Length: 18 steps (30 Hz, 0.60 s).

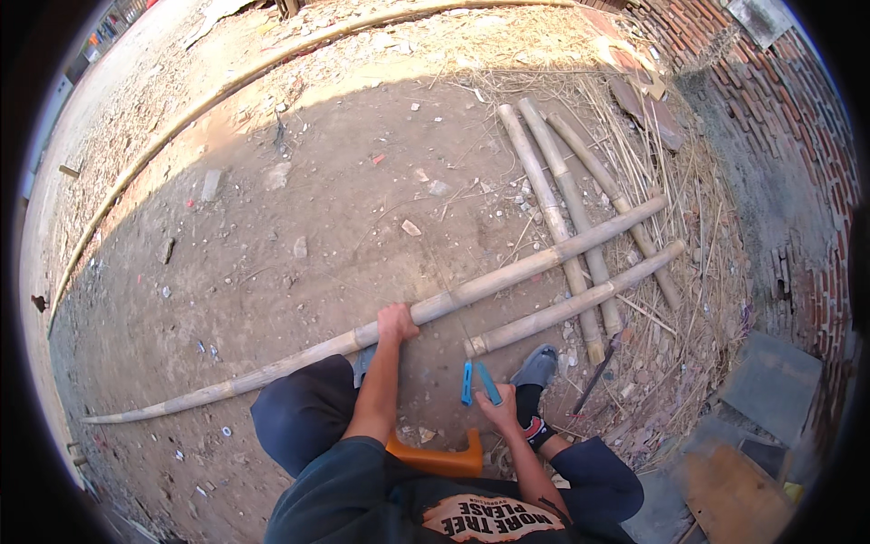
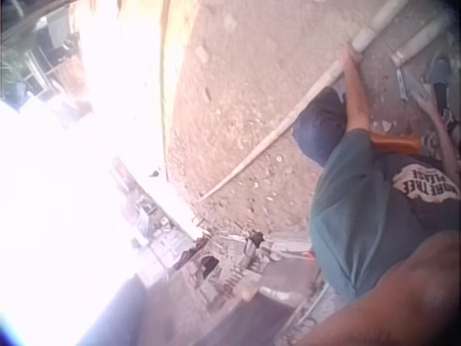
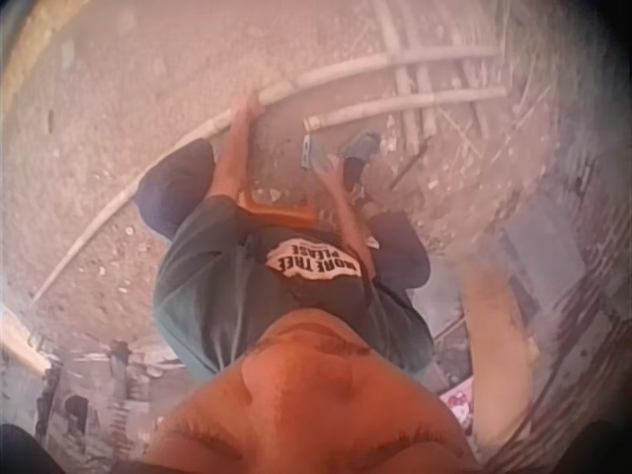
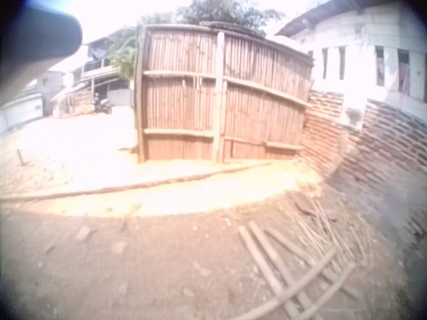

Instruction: The person sits on a small stool and uses a hand saw to cut a long bamboo pole resting on the ground. They hold the pole steady with their left hand while sawing with their right hand, working through the material in a repetitive back-and-forth motion.

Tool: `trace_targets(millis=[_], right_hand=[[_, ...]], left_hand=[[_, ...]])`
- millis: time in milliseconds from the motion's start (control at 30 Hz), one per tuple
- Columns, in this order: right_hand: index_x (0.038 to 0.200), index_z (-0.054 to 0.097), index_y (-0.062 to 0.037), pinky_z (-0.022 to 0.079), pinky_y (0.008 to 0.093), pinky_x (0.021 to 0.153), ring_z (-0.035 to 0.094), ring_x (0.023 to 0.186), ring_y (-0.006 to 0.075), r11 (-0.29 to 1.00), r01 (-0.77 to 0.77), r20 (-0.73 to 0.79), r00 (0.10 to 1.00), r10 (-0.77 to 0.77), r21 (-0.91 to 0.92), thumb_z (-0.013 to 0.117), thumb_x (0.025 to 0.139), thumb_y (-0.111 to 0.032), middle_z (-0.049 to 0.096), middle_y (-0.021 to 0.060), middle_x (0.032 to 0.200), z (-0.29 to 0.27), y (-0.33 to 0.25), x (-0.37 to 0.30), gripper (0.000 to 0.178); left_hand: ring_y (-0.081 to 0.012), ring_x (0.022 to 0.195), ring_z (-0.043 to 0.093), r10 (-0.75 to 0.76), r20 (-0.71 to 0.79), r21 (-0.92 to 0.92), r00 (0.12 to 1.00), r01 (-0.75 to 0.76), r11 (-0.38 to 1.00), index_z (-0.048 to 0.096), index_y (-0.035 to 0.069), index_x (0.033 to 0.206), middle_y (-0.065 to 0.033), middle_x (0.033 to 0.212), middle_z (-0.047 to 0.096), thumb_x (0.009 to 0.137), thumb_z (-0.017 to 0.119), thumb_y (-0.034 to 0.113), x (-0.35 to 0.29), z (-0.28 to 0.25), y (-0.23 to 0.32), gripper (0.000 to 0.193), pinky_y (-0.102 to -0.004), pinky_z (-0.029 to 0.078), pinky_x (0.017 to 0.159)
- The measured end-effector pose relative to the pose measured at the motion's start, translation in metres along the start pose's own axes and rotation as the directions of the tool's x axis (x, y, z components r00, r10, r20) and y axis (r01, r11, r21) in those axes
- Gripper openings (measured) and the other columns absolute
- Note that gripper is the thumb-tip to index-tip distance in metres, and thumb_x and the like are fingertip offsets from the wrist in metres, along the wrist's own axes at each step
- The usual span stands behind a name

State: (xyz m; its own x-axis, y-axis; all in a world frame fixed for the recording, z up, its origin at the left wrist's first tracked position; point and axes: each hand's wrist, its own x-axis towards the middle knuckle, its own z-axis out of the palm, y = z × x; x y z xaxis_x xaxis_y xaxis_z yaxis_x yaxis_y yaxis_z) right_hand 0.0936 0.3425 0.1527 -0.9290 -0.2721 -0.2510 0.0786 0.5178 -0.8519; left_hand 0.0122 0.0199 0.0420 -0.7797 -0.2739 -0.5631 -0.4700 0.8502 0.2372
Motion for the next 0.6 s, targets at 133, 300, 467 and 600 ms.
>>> trace_targets(millis=[133,300,467,600], right_hand=[[0.060,0.051,-0.0016,0.041,0.0340,0.049,0.050,0.045,0.0149,0.999,0.005,0.027,1.000,-0.004,-0.047,0.074,0.077,-0.012,0.049,0.0080,0.051,-0.030,0.026,-0.047,0.030],[0.060,0.050,-0.0028,0.041,0.0341,0.048,0.051,0.045,0.0140,0.999,-0.009,0.063,0.998,0.012,-0.046,0.072,0.075,-0.008,0.048,0.0077,0.050,-0.041,0.023,-0.088,0.028],[0.056,0.049,-0.0017,0.037,0.0329,0.047,0.047,0.045,0.0103,0.998,0.038,-0.035,0.999,-0.040,-0.043,0.072,0.076,-0.009,0.046,0.0069,0.049,0.009,0.038,0.001,0.032],[0.056,0.049,-0.0012,0.037,0.0334,0.047,0.046,0.045,0.0102,0.999,0.027,-0.029,0.999,-0.029,-0.046,0.072,0.075,-0.009,0.045,0.0072,0.049,0.003,0.031,-0.003,0.031]], left_hand=[[-0.0331,0.108,0.072,0.004,-0.012,-0.029,1.000,-0.004,1.000,0.075,0.010,0.109,-0.0176,0.113,0.074,0.067,0.074,0.022,-0.001,0.003,-0.001,0.043,-0.0425,0.059,0.092],[-0.0326,0.107,0.072,-0.039,0.006,-0.027,0.999,0.039,0.999,0.075,0.013,0.111,-0.0167,0.111,0.075,0.066,0.075,0.022,-0.004,0.005,-0.005,0.046,-0.0429,0.059,0.092],[-0.0322,0.106,0.073,-0.010,-0.022,-0.038,1.000,0.009,0.999,0.076,0.015,0.113,-0.0164,0.109,0.075,0.066,0.076,0.024,-0.002,0.000,0.002,0.048,-0.0427,0.059,0.091],[-0.0318,0.105,0.073,0.002,0.014,-0.015,1.000,-0.002,1.000,0.076,0.015,0.113,-0.0163,0.108,0.075,0.066,0.076,0.025,-0.001,0.007,-0.003,0.048,-0.0431,0.059,0.091]])
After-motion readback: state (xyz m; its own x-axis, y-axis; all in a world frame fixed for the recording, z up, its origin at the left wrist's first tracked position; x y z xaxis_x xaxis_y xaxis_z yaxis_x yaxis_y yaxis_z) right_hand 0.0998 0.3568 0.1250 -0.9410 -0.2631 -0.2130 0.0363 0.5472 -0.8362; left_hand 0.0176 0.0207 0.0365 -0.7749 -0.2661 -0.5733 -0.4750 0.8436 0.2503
